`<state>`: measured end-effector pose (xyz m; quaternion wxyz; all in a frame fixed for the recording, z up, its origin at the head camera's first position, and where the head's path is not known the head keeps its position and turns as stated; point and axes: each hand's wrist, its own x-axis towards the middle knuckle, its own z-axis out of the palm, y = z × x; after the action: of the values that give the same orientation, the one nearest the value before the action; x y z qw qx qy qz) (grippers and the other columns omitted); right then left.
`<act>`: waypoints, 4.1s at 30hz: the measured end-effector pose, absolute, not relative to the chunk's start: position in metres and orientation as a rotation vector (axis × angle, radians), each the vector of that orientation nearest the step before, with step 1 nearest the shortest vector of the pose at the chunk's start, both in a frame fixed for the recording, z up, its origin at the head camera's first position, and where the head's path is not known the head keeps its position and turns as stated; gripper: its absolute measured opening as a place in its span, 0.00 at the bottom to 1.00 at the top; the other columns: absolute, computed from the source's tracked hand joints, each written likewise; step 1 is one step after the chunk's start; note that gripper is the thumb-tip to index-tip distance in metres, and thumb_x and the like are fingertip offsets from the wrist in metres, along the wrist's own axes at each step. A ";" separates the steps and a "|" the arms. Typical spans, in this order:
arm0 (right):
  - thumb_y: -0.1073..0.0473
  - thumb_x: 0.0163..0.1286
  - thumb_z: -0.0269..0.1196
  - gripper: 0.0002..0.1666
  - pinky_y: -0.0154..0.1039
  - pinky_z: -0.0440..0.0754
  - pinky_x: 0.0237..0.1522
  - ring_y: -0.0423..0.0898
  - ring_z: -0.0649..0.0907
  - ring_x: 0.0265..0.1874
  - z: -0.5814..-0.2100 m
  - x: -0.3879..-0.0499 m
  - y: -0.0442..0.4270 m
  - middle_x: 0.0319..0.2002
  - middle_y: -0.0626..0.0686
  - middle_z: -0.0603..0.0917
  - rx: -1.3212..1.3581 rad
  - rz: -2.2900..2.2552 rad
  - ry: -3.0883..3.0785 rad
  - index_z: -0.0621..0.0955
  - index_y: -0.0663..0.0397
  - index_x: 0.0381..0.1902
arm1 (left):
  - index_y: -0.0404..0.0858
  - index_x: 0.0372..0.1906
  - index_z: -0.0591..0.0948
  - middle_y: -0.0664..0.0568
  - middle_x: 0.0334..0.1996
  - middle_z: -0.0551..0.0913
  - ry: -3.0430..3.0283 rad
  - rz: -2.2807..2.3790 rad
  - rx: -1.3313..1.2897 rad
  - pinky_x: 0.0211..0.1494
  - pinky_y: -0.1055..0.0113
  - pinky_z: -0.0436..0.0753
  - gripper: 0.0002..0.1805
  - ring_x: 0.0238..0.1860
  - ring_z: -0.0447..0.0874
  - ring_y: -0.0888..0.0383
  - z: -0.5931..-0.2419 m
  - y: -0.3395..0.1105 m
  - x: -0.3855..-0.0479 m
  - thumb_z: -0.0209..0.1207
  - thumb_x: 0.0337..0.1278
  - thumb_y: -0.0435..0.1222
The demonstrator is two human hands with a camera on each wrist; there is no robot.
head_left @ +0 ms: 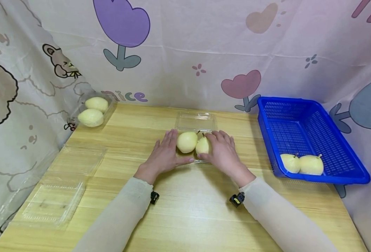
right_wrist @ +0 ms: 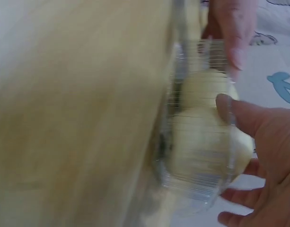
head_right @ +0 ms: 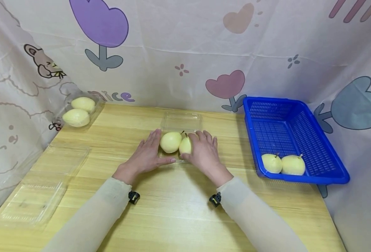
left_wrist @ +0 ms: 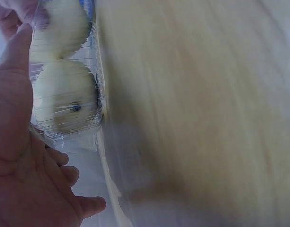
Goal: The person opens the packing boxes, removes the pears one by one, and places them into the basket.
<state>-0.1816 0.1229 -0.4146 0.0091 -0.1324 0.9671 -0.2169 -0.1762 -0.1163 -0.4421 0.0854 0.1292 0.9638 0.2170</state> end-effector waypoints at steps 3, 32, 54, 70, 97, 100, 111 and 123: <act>0.39 0.60 0.79 0.52 0.79 0.44 0.78 0.65 0.66 0.77 -0.420 -0.181 0.123 0.73 0.61 0.76 -0.452 -0.634 3.074 0.71 0.47 0.77 | 0.37 0.86 0.35 0.43 0.87 0.36 2.872 0.654 0.384 0.86 0.37 0.44 0.75 0.87 0.32 0.48 -0.442 -0.117 -0.176 0.58 0.53 0.79; 0.36 0.57 0.79 0.51 0.66 0.56 0.82 0.66 0.76 0.67 -0.424 -0.193 0.125 0.60 0.68 0.82 -0.577 -0.425 3.181 0.75 0.67 0.64 | 0.37 0.86 0.36 0.42 0.87 0.38 2.875 0.672 0.401 0.86 0.35 0.45 0.74 0.87 0.33 0.46 -0.441 -0.116 -0.175 0.57 0.53 0.79; 0.38 0.53 0.81 0.45 0.52 0.80 0.45 0.58 0.79 0.41 -0.410 -0.191 0.129 0.42 0.61 0.82 -0.642 -0.481 3.296 0.77 0.66 0.53 | 0.36 0.86 0.37 0.41 0.87 0.39 2.889 0.549 0.385 0.86 0.36 0.40 0.75 0.87 0.32 0.45 -0.431 -0.114 -0.174 0.53 0.51 0.82; 0.37 0.54 0.79 0.45 0.51 0.81 0.47 0.57 0.80 0.43 -0.381 -0.180 0.146 0.44 0.60 0.82 -0.581 -0.432 3.299 0.77 0.65 0.56 | 0.36 0.86 0.38 0.39 0.87 0.39 2.882 0.619 0.415 0.85 0.33 0.42 0.76 0.87 0.34 0.43 -0.436 -0.111 -0.178 0.57 0.50 0.81; 0.33 0.62 0.72 0.53 0.61 0.75 0.36 0.68 0.76 0.46 -0.325 -0.194 0.340 0.53 0.70 0.78 0.075 -0.507 3.242 0.71 0.71 0.65 | 0.34 0.86 0.36 0.38 0.87 0.37 2.857 0.641 0.401 0.85 0.32 0.40 0.76 0.87 0.33 0.42 -0.436 -0.118 -0.179 0.59 0.51 0.79; 0.33 0.62 0.72 0.55 0.61 0.76 0.38 0.69 0.75 0.47 -0.339 -0.200 0.351 0.53 0.72 0.77 0.088 -0.501 3.181 0.69 0.74 0.66 | 0.34 0.86 0.36 0.38 0.87 0.38 2.863 0.641 0.406 0.84 0.31 0.41 0.77 0.87 0.33 0.41 -0.436 -0.119 -0.179 0.59 0.51 0.79; 0.41 0.64 0.72 0.59 0.54 0.81 0.39 0.63 0.79 0.42 -0.355 -0.214 0.358 0.51 0.72 0.77 0.071 -0.495 2.911 0.60 0.82 0.72 | 0.33 0.86 0.36 0.38 0.87 0.38 2.870 0.624 0.416 0.84 0.31 0.42 0.77 0.87 0.34 0.41 -0.437 -0.119 -0.180 0.57 0.51 0.80; 0.46 0.61 0.73 0.53 0.53 0.82 0.45 0.62 0.80 0.45 -0.361 -0.218 0.353 0.50 0.69 0.80 0.063 -0.490 2.773 0.64 0.77 0.70 | 0.32 0.85 0.38 0.36 0.86 0.40 2.879 0.642 0.429 0.84 0.30 0.44 0.77 0.86 0.36 0.39 -0.435 -0.119 -0.179 0.58 0.51 0.80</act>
<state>-0.2177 0.3529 -0.3607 0.1619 0.0221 0.9715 -0.1716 -0.1795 -0.1187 -0.4353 0.0803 0.1436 0.9627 0.2147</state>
